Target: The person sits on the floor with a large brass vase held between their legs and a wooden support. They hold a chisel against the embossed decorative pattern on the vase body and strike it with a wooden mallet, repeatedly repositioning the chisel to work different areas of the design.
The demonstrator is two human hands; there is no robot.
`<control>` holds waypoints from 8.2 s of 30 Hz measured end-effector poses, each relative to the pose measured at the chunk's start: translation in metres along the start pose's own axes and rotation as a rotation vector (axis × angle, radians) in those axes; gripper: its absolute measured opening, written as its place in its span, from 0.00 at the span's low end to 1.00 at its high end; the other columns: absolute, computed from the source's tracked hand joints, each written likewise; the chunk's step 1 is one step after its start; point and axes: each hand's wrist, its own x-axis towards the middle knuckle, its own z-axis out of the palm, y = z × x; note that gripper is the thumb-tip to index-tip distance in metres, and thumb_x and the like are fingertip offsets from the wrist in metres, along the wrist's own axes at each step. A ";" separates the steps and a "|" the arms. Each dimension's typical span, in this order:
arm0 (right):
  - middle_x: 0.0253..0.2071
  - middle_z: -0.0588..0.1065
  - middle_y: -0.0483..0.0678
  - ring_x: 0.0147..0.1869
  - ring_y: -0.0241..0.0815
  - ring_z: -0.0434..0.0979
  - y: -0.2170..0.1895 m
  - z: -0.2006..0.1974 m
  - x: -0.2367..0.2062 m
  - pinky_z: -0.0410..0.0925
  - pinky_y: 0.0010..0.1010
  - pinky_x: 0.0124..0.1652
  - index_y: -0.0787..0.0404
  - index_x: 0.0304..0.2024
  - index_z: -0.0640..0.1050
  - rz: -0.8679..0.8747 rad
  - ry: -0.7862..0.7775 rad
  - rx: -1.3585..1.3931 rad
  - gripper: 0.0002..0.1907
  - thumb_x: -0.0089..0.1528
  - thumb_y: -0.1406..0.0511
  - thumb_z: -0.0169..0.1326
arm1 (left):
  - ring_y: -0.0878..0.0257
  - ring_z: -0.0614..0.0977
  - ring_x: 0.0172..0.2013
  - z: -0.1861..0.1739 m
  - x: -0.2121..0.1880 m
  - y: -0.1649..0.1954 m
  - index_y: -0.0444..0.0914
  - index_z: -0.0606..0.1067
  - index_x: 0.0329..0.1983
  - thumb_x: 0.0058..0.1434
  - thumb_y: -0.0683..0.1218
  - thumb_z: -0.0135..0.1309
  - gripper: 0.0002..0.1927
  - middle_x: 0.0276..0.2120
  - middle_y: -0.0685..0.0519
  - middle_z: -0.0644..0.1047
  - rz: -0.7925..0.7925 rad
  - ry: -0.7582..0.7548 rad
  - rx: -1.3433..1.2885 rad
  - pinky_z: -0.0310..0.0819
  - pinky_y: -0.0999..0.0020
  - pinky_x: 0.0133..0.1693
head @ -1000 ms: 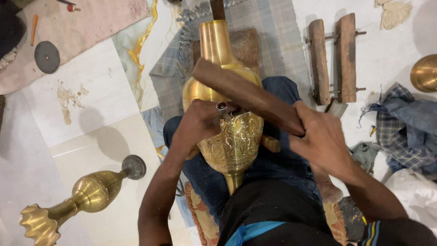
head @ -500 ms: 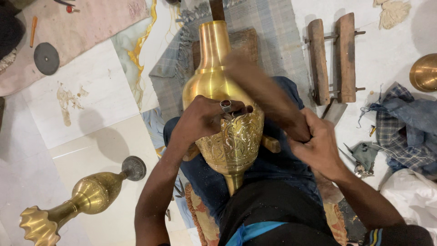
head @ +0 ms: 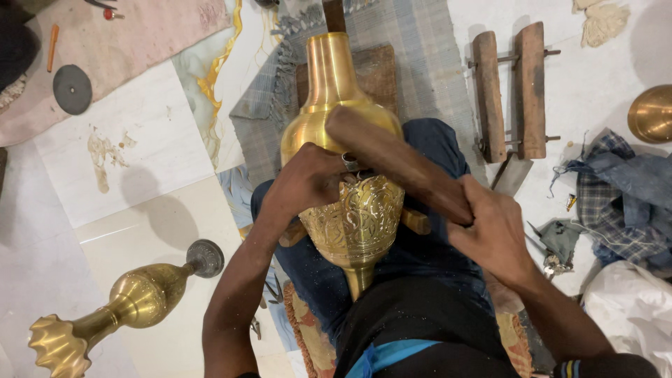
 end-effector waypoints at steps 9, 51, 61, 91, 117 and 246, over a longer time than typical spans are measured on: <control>0.25 0.74 0.52 0.25 0.41 0.75 0.006 0.007 -0.008 0.66 0.34 0.28 0.66 0.40 0.74 0.043 0.025 -0.061 0.16 0.50 0.70 0.60 | 0.52 0.84 0.31 -0.008 0.007 0.005 0.39 0.77 0.59 0.41 0.31 0.55 0.37 0.31 0.46 0.81 0.085 0.016 -0.085 0.77 0.61 0.33; 0.30 0.78 0.50 0.31 0.35 0.78 0.050 0.034 -0.043 0.70 0.28 0.32 0.66 0.41 0.77 0.011 0.187 0.001 0.15 0.53 0.71 0.66 | 0.52 0.79 0.28 -0.010 0.012 0.006 0.44 0.77 0.59 0.43 0.31 0.53 0.37 0.28 0.47 0.77 0.138 0.015 -0.042 0.71 0.61 0.29; 0.28 0.76 0.45 0.30 0.36 0.75 0.057 0.031 -0.051 0.69 0.27 0.32 0.67 0.44 0.77 0.255 0.077 0.142 0.18 0.54 0.67 0.66 | 0.61 0.86 0.40 0.029 0.005 0.013 0.28 0.76 0.52 0.63 0.25 0.45 0.18 0.41 0.45 0.83 -0.267 0.481 -0.581 0.85 0.69 0.44; 0.23 0.71 0.52 0.17 0.43 0.68 -0.082 -0.035 0.102 0.64 0.37 0.18 0.71 0.53 0.71 -0.515 -0.289 -0.534 0.25 0.53 0.69 0.58 | 0.54 0.88 0.37 0.080 -0.019 0.031 0.30 0.82 0.40 0.54 0.29 0.48 0.15 0.40 0.43 0.84 -0.332 0.829 0.218 0.82 0.67 0.40; 0.19 0.66 0.49 0.16 0.42 0.65 -0.088 -0.026 0.103 0.62 0.37 0.17 0.67 0.45 0.69 -0.543 -0.337 -0.525 0.21 0.50 0.69 0.56 | 0.55 0.86 0.29 0.071 -0.021 0.032 0.31 0.81 0.37 0.54 0.31 0.49 0.13 0.30 0.42 0.83 -0.414 0.755 0.222 0.79 0.68 0.32; 0.24 0.72 0.50 0.21 0.43 0.72 -0.099 -0.015 0.117 0.69 0.36 0.21 0.63 0.43 0.69 -0.365 -0.431 -0.522 0.18 0.51 0.67 0.57 | 0.48 0.86 0.30 0.068 -0.020 0.028 0.28 0.81 0.38 0.54 0.30 0.52 0.11 0.30 0.38 0.81 -0.302 0.781 0.201 0.78 0.63 0.32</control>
